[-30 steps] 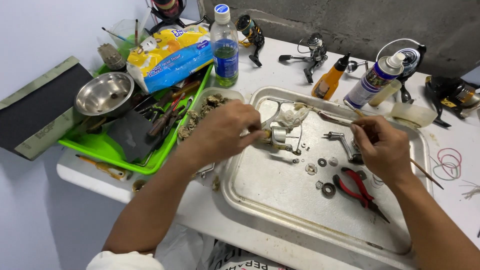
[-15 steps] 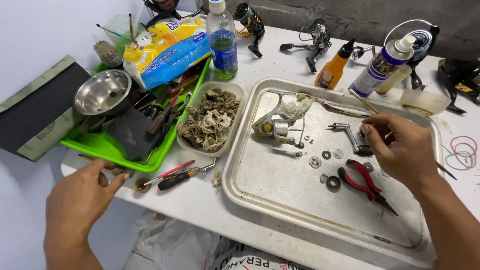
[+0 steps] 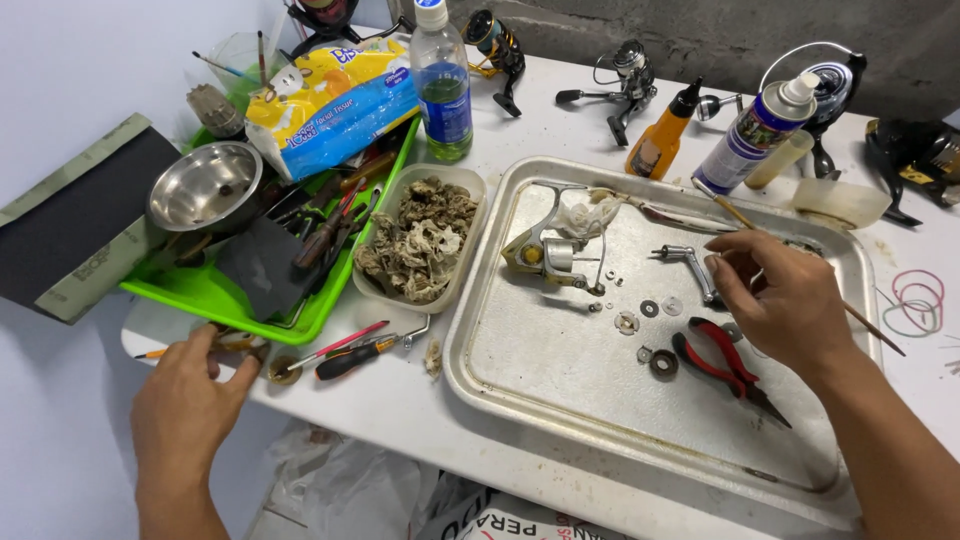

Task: Disassembling a fishing reel to remove internal components using a screwdriver and manual manipulation.

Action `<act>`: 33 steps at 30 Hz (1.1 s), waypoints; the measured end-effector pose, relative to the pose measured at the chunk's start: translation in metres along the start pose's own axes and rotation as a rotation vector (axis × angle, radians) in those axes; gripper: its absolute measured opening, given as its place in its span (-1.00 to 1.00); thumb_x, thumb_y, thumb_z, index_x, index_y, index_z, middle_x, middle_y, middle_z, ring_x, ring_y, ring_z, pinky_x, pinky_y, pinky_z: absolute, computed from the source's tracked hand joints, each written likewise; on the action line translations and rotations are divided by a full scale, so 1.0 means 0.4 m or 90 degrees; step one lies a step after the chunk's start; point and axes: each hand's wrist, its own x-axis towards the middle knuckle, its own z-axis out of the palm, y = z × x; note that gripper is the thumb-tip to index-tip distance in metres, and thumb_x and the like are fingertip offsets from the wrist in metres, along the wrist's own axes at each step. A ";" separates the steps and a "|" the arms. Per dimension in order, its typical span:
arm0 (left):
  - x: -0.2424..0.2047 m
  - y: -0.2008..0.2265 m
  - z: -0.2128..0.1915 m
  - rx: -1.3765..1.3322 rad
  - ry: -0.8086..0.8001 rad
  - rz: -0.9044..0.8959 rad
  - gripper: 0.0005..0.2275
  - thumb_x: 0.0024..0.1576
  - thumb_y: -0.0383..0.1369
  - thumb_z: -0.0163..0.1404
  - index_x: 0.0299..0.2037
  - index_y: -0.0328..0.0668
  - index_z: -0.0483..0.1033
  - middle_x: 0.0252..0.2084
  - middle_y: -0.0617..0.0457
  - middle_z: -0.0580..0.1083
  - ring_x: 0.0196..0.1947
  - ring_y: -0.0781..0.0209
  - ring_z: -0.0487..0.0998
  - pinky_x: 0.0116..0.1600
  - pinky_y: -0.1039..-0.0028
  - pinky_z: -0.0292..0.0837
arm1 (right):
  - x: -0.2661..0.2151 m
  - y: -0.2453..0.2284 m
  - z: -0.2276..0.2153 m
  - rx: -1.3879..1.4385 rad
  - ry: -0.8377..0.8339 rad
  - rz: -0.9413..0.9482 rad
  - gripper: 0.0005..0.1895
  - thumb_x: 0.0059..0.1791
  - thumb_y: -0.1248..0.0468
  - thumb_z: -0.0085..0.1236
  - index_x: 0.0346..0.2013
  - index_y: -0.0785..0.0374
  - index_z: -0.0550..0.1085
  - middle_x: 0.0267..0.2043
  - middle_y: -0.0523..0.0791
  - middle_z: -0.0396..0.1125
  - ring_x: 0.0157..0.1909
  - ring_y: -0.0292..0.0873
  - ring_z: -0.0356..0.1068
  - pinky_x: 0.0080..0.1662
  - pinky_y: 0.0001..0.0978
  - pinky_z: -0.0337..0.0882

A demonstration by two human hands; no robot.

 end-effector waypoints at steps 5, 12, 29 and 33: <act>0.000 -0.093 0.023 0.007 0.078 0.065 -0.67 0.16 -0.02 0.08 0.11 0.26 0.56 -0.20 0.06 0.63 -0.14 -0.16 0.62 -0.14 0.07 0.46 | -0.001 0.000 -0.007 -0.009 -0.009 0.003 -0.77 0.05 0.35 0.24 -0.01 0.37 0.55 -0.27 0.00 0.52 -0.33 -0.13 0.52 -0.26 -0.35 0.56; -0.104 -0.129 -0.107 0.148 0.437 0.294 -0.66 0.20 -0.14 0.46 0.10 -0.05 0.78 0.06 -0.07 0.47 -0.07 0.14 0.48 -0.05 0.39 0.52 | 0.008 -0.041 -0.040 0.000 0.031 -0.037 -0.83 0.06 0.43 0.25 -0.08 0.46 0.57 -0.22 0.05 0.53 -0.34 -0.12 0.50 -0.25 -0.38 0.55; -0.179 0.837 -0.141 -0.328 0.544 1.123 -0.93 0.32 -0.43 0.03 -0.05 -0.14 0.49 -0.08 0.01 0.45 0.06 -0.04 0.47 0.23 0.21 0.38 | -0.016 -0.101 -0.057 0.547 -0.231 0.093 -0.67 0.06 0.12 0.03 0.02 0.23 0.35 -0.38 -0.15 0.33 -0.56 -0.32 0.23 -0.53 -0.52 0.33; -0.116 0.840 -0.063 -0.239 0.436 0.937 -0.17 0.09 0.33 0.44 0.36 0.21 0.24 0.38 -0.06 0.17 0.43 -0.07 0.16 0.49 0.08 0.28 | -0.025 -0.060 -0.055 0.690 -0.154 0.118 -0.58 0.14 0.12 -0.10 0.14 0.39 0.37 -0.55 -0.11 0.23 -0.63 -0.23 0.26 -0.45 -0.44 0.45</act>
